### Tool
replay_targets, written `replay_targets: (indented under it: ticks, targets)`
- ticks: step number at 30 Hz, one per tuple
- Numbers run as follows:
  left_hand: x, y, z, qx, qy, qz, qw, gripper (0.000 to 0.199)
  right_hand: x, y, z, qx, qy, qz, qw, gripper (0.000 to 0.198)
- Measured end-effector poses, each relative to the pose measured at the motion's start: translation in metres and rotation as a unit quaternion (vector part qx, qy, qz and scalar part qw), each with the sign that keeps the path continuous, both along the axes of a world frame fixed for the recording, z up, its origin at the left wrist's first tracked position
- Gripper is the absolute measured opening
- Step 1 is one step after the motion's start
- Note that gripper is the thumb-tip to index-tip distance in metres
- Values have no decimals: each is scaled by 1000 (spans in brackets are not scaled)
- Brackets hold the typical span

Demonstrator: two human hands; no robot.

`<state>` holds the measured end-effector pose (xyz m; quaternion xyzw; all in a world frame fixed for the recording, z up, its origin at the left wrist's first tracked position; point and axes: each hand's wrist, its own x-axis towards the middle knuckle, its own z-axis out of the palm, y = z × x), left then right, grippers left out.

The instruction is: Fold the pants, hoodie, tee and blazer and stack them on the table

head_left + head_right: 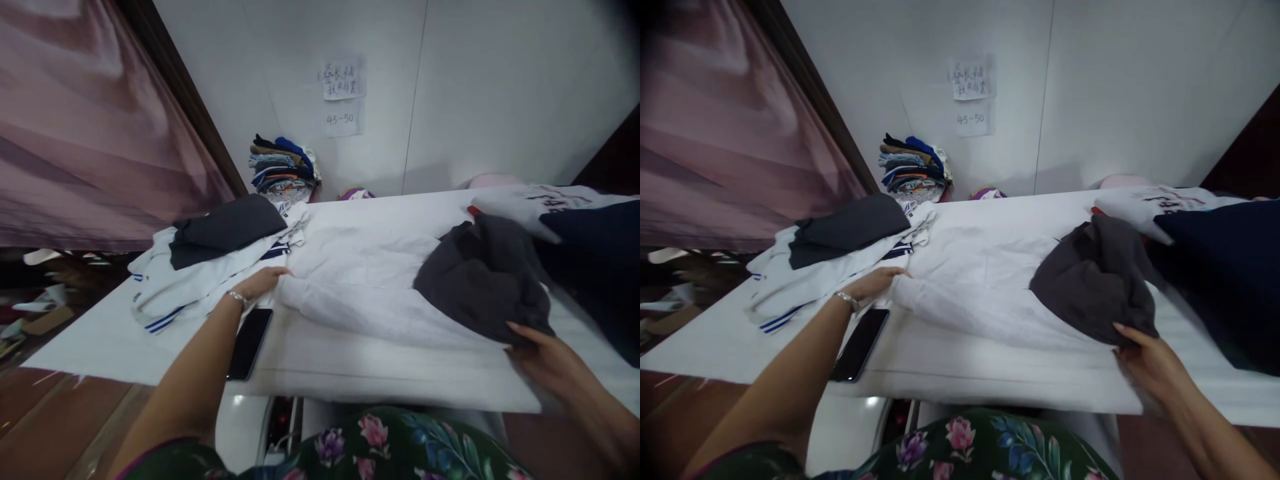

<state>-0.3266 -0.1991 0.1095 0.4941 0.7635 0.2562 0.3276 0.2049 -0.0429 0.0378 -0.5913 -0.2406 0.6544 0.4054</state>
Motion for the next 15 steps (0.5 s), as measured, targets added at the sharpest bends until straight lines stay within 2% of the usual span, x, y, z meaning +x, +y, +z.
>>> replay_targets:
  ticks: [1,3,6,10,13,15]
  targets:
    - [1,-12,-14,-14,-30,23,999,30,3,-6,-6,-18,10,-8,1000,27]
    - [2,-30,-31,6,-64,40,997,32,11,-12,-11,-28,11,-25,999,27]
    - [5,-44,-34,45,-55,25,997,32,26,-17,-11,8,-6,-23,1000,27]
    - [9,-47,-34,28,-8,30,999,37,38,-22,-7,74,-19,19,997,39]
    - [12,-44,-44,31,11,70,997,42,48,-16,-6,82,-43,34,995,51]
    - [14,-43,-51,47,-12,127,991,46,60,-5,-8,94,-87,31,991,59]
